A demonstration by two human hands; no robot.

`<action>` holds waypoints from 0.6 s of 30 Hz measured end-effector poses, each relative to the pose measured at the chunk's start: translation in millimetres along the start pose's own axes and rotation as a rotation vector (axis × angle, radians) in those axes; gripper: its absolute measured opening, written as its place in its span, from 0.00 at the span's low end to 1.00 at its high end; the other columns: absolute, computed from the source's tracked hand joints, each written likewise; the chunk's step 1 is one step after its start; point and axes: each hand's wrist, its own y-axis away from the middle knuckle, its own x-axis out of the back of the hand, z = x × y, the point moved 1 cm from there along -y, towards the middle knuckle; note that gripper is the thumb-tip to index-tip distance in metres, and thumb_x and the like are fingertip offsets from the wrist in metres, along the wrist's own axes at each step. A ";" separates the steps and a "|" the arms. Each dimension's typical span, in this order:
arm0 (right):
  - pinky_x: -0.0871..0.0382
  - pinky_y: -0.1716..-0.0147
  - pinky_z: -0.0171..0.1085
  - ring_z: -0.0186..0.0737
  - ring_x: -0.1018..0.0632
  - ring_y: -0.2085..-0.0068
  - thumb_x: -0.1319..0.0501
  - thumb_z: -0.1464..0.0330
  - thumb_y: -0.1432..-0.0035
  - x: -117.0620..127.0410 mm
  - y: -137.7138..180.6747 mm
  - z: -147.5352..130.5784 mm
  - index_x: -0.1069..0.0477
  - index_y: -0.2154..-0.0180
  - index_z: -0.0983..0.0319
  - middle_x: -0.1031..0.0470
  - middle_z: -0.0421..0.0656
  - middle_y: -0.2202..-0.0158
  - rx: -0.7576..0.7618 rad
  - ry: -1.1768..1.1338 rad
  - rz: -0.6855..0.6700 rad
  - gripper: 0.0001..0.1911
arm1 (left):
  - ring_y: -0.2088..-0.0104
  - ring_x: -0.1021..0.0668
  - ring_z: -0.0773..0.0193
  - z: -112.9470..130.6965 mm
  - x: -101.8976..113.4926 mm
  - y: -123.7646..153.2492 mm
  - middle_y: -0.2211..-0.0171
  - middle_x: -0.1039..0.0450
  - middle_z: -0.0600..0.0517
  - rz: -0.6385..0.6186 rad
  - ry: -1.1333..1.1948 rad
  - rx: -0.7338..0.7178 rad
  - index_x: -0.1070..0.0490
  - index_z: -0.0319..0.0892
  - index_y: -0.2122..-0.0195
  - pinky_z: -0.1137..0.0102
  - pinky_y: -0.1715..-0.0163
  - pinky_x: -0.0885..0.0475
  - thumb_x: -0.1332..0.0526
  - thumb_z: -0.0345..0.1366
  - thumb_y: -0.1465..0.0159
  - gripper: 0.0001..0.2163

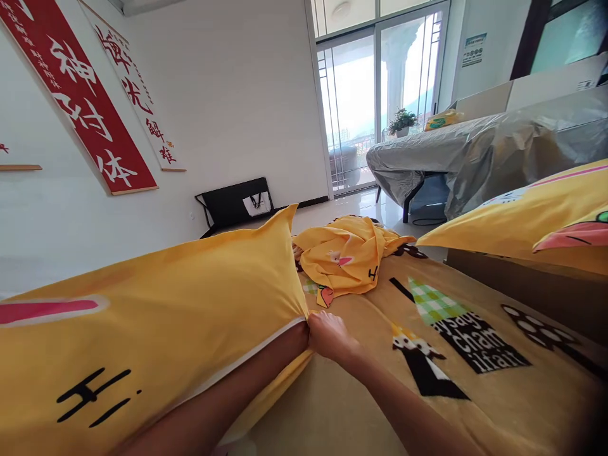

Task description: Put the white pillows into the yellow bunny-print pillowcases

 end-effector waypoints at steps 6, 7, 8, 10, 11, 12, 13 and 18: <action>0.36 0.67 0.38 0.50 0.22 0.59 0.45 0.74 0.48 -20.1 -14.9 4.5 0.26 0.66 0.64 0.22 0.54 0.62 -0.022 -0.156 0.060 0.10 | 0.40 0.34 0.56 -14.8 59.4 104.9 0.39 0.38 0.47 0.031 -0.085 -0.155 0.37 0.39 0.41 0.62 0.41 0.37 0.49 0.27 0.38 0.23; 0.36 0.67 0.38 0.50 0.22 0.59 0.45 0.75 0.50 -24.9 -18.0 5.2 0.26 0.67 0.64 0.22 0.54 0.62 -0.031 -0.212 0.070 0.10 | 0.42 0.31 0.57 -16.6 66.1 125.7 0.40 0.36 0.48 0.060 -0.110 -0.172 0.33 0.41 0.44 0.64 0.43 0.35 0.50 0.26 0.39 0.22; 0.37 0.66 0.38 0.49 0.23 0.59 0.44 0.76 0.52 -29.6 -21.3 6.0 0.27 0.68 0.64 0.23 0.53 0.62 -0.041 -0.264 0.079 0.10 | 0.43 0.30 0.58 -17.6 70.8 145.2 0.41 0.35 0.49 0.061 -0.129 -0.187 0.31 0.42 0.45 0.66 0.44 0.34 0.50 0.25 0.40 0.23; 0.38 0.67 0.37 0.49 0.24 0.59 0.44 0.78 0.56 -38.2 -27.3 7.1 0.27 0.69 0.65 0.23 0.53 0.62 -0.052 -0.352 0.093 0.10 | 0.44 0.29 0.59 -16.6 75.4 176.3 0.42 0.34 0.48 0.080 -0.163 -0.218 0.33 0.42 0.44 0.69 0.47 0.32 0.49 0.24 0.43 0.25; 0.38 0.67 0.37 0.49 0.24 0.59 0.43 0.78 0.57 -42.0 -29.9 7.3 0.28 0.70 0.65 0.23 0.53 0.63 -0.054 -0.390 0.100 0.10 | 0.44 0.30 0.60 -14.8 75.7 185.9 0.41 0.34 0.48 0.086 -0.173 -0.220 0.34 0.41 0.42 0.70 0.48 0.32 0.49 0.24 0.44 0.27; 0.38 0.67 0.37 0.49 0.24 0.60 0.43 0.78 0.59 -45.4 -31.9 7.4 0.28 0.71 0.66 0.23 0.53 0.64 -0.060 -0.438 0.114 0.10 | 0.44 0.30 0.60 -12.1 75.0 190.6 0.41 0.35 0.47 0.091 -0.175 -0.217 0.36 0.39 0.41 0.71 0.48 0.32 0.50 0.23 0.44 0.28; 0.38 0.67 0.36 0.48 0.25 0.60 0.43 0.78 0.60 -48.5 -33.3 7.3 0.28 0.71 0.66 0.23 0.52 0.65 -0.068 -0.493 0.132 0.10 | 0.44 0.30 0.61 -8.8 73.6 190.3 0.41 0.34 0.48 0.094 -0.165 -0.208 0.37 0.38 0.41 0.72 0.48 0.32 0.51 0.23 0.44 0.28; 0.36 0.68 0.34 0.43 0.26 0.64 0.45 0.72 0.59 -60.7 -29.5 7.1 0.29 0.71 0.64 0.23 0.46 0.69 -0.114 -0.816 0.248 0.09 | 0.41 0.33 0.58 14.0 61.1 130.2 0.41 0.35 0.49 0.060 0.027 -0.100 0.44 0.39 0.37 0.64 0.42 0.36 0.55 0.21 0.41 0.29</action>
